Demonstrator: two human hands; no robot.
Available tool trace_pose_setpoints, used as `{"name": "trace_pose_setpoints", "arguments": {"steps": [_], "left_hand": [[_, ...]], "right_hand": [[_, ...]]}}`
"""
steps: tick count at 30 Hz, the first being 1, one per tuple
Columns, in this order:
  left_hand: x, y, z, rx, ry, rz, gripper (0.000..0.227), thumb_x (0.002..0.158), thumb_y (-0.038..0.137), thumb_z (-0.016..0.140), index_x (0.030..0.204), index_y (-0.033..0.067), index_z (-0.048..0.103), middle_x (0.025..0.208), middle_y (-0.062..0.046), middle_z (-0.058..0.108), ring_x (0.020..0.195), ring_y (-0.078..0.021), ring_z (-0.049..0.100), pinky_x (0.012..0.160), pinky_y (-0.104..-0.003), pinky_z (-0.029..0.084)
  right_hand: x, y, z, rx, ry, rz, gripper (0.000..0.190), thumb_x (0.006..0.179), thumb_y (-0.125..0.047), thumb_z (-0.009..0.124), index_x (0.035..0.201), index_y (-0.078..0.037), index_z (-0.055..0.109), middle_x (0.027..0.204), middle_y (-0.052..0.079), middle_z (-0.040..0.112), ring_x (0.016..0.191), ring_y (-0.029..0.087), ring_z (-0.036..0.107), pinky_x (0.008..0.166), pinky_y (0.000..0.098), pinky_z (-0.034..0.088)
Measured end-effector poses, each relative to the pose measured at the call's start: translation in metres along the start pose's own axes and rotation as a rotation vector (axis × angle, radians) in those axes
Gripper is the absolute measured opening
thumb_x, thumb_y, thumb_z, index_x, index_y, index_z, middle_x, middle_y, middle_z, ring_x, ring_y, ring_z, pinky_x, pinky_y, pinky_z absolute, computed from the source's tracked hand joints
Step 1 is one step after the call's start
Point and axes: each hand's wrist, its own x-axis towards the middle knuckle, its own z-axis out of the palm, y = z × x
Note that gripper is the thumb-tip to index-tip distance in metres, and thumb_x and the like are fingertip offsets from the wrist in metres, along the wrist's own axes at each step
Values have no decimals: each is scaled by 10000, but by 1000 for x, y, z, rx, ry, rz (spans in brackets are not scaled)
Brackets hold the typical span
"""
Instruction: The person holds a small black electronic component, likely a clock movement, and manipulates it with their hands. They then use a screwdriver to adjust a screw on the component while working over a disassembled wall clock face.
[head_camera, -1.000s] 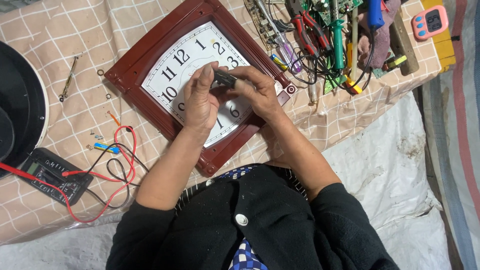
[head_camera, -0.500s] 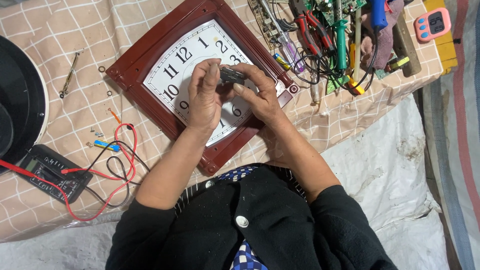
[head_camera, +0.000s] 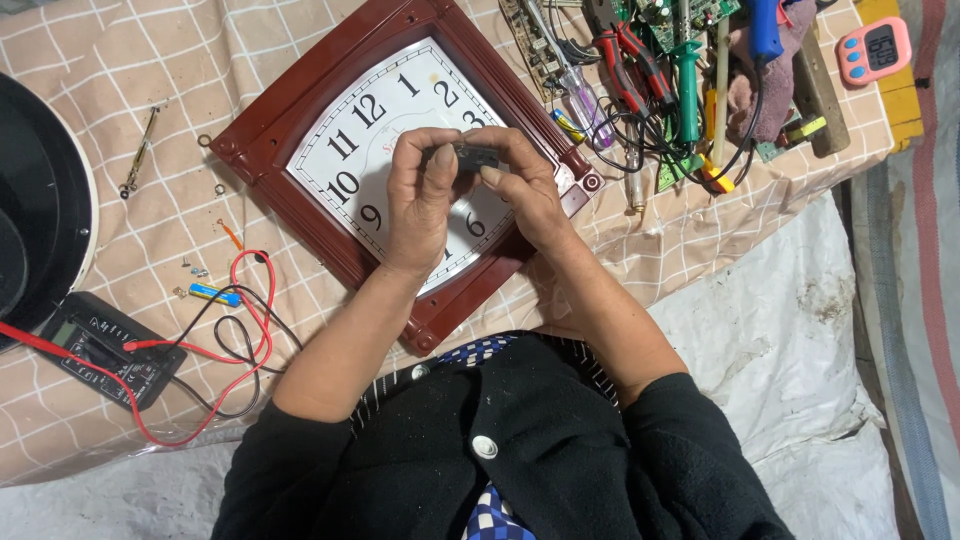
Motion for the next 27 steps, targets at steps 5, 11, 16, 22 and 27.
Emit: {"name": "trace_pose_setpoints", "arguments": {"steps": [5, 11, 16, 22, 27], "left_hand": [[-3, 2, 6, 40, -3, 86, 273, 1094, 331, 553, 1197, 79, 542, 1229, -183, 649, 1081, -196, 661, 927, -371, 612], [-2, 8, 6, 96, 0, 139, 265, 1101, 316, 536, 1203, 71, 538, 1234, -159, 642, 1146, -196, 643, 965, -365, 598], [-1, 12, 4, 67, 2, 146, 264, 1105, 307, 526, 1215, 68, 532, 1244, -149, 614, 1186, -196, 617, 1004, -370, 588], [-4, 17, 6, 45, -14, 138, 264, 1106, 304, 527, 1229, 71, 522, 1280, -150, 599, 1219, -208, 605, 1014, -378, 583], [-4, 22, 6, 58, -22, 159, 287, 1109, 318, 510, 1244, 65, 514, 1271, -144, 586, 1197, -185, 600, 996, -345, 589]], "right_hand": [[2, -5, 5, 7, 8, -13, 411, 935, -226, 690, 1265, 15, 640, 1227, 210, 644, 1020, 268, 707, 861, 438, 614], [3, -25, 20, -33, 5, -33, 432, 995, -274, 636, 1315, 16, 611, 1326, 202, 618, 1260, 247, 573, 1090, 430, 454], [3, -27, 27, -26, -2, -34, 469, 1008, -286, 609, 1365, 15, 568, 1370, 209, 596, 1309, 266, 562, 1130, 443, 430], [-3, -29, 39, -70, 67, -63, 486, 1044, -302, 567, 1415, 8, 518, 1409, 215, 566, 1385, 297, 505, 1192, 457, 361], [-2, -36, 44, -74, 112, -40, 467, 1045, -312, 556, 1392, 1, 538, 1418, 223, 556, 1395, 297, 499, 1189, 438, 380]]}}
